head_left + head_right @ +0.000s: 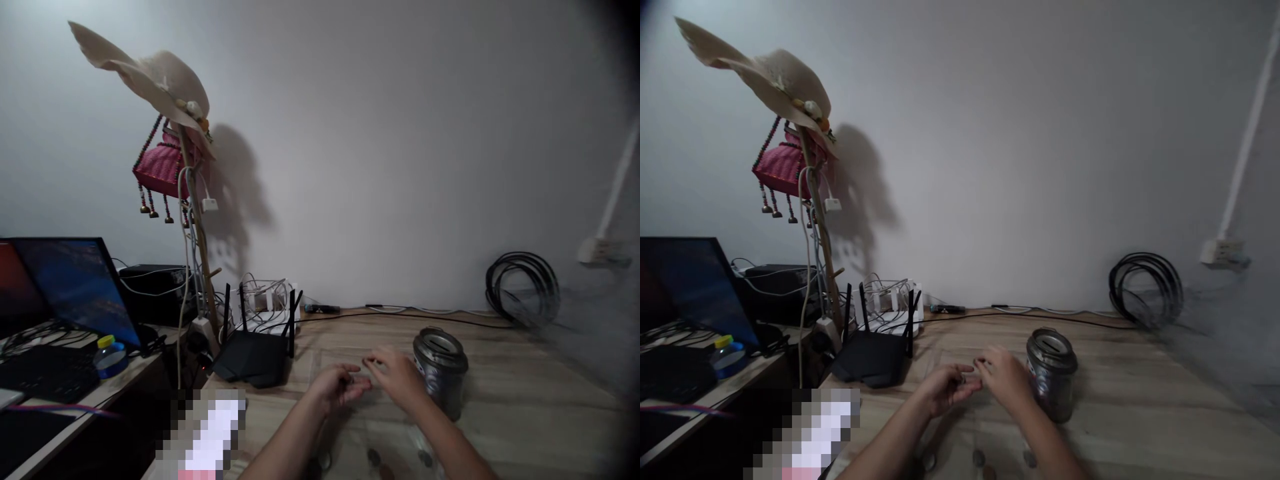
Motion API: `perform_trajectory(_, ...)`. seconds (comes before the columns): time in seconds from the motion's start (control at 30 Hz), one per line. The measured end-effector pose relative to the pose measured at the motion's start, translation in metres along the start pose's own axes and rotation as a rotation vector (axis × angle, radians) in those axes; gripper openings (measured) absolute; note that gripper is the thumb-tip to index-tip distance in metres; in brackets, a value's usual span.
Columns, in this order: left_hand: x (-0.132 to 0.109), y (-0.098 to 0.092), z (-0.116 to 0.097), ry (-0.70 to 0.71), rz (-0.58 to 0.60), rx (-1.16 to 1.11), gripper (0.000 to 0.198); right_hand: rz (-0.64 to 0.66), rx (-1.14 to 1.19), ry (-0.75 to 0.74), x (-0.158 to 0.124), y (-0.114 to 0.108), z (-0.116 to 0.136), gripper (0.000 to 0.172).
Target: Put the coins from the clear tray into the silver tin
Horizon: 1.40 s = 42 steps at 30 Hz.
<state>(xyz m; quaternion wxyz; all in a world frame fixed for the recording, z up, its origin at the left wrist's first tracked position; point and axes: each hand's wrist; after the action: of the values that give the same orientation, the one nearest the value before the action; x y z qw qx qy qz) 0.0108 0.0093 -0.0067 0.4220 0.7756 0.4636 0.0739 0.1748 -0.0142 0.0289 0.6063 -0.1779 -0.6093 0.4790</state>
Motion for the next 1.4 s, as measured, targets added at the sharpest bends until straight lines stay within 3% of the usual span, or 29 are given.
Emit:
perform_trajectory(0.13, 0.002, -0.002, 0.000, 0.003, -0.089, -0.024, 0.046, -0.356, -0.176, 0.125, -0.001, -0.037, -0.029, 0.029)
perform_trajectory(0.23, 0.004, -0.003, 0.000, 0.014, -0.098, 0.002, 0.043, -0.495, -0.342, 0.308, -0.006, -0.053, -0.060, 0.030)
perform_trajectory(0.33, 0.004, -0.002, 0.000, 0.015, -0.086, 0.024, 0.040, -0.483, -0.413, 0.415, -0.010, -0.054, -0.089, 0.029)
perform_trajectory(0.5, 0.002, -0.002, -0.001, 0.023, -0.084, 0.037, 0.039, -0.398, -0.379, 0.458, -0.012, -0.042, -0.118, 0.029)
perform_trajectory(0.6, 0.002, -0.002, 0.000, 0.029, -0.071, 0.040, 0.038, -0.422, -0.368, 0.442, -0.010, -0.041, -0.119, 0.031)
perform_trajectory(0.67, 0.003, -0.003, 0.000, 0.039, -0.071, 0.042, 0.038, -0.530, -0.350, 0.395, -0.009, -0.046, -0.110, 0.031)
perform_trajectory(0.77, 0.002, -0.001, 0.000, 0.054, -0.072, 0.061, 0.038, -0.729, -0.230, 0.280, -0.007, -0.048, -0.078, 0.028)
perform_trajectory(0.8, 0.002, 0.000, 0.000, 0.057, -0.070, 0.074, 0.038, -0.735, -0.165, 0.241, -0.006, -0.046, -0.065, 0.027)
perform_trajectory(0.87, 0.000, 0.001, 0.001, 0.062, -0.054, 0.103, 0.038, -0.568, -0.030, 0.164, -0.004, -0.034, -0.037, 0.025)
perform_trajectory(1.0, -0.002, 0.003, 0.003, 0.101, 0.006, 0.151, 0.034, 0.064, 0.210, 0.017, -0.003, 0.005, 0.002, 0.029)
perform_trajectory(1.1, -0.003, 0.004, 0.004, 0.135, 0.014, 0.177, 0.032, 0.259, 0.315, -0.026, -0.003, 0.024, 0.009, 0.030)
perform_trajectory(1.2, -0.005, 0.005, 0.004, 0.059, 0.064, 0.165, 0.031, 0.247, 0.316, 0.000, -0.003, 0.026, 0.004, 0.023)
perform_trajectory(1.27, -0.005, 0.005, 0.003, -0.006, 0.107, 0.132, 0.032, 0.173, 0.273, 0.029, -0.001, 0.016, -0.002, 0.021)
perform_trajectory(1.4, -0.005, 0.003, 0.000, -0.043, 0.037, 0.045, 0.047, -0.223, -0.019, 0.243, -0.001, -0.020, -0.026, 0.029)
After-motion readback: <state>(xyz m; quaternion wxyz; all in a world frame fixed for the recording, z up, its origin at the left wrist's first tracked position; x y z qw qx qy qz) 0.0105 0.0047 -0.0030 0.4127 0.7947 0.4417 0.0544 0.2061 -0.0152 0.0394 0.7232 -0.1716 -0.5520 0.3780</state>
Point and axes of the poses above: each hand's wrist, its own x-axis towards the middle knuckle, its own y-axis out of the palm, z = x × y, and after that the axes turned 11 degrees about -x, right-handed
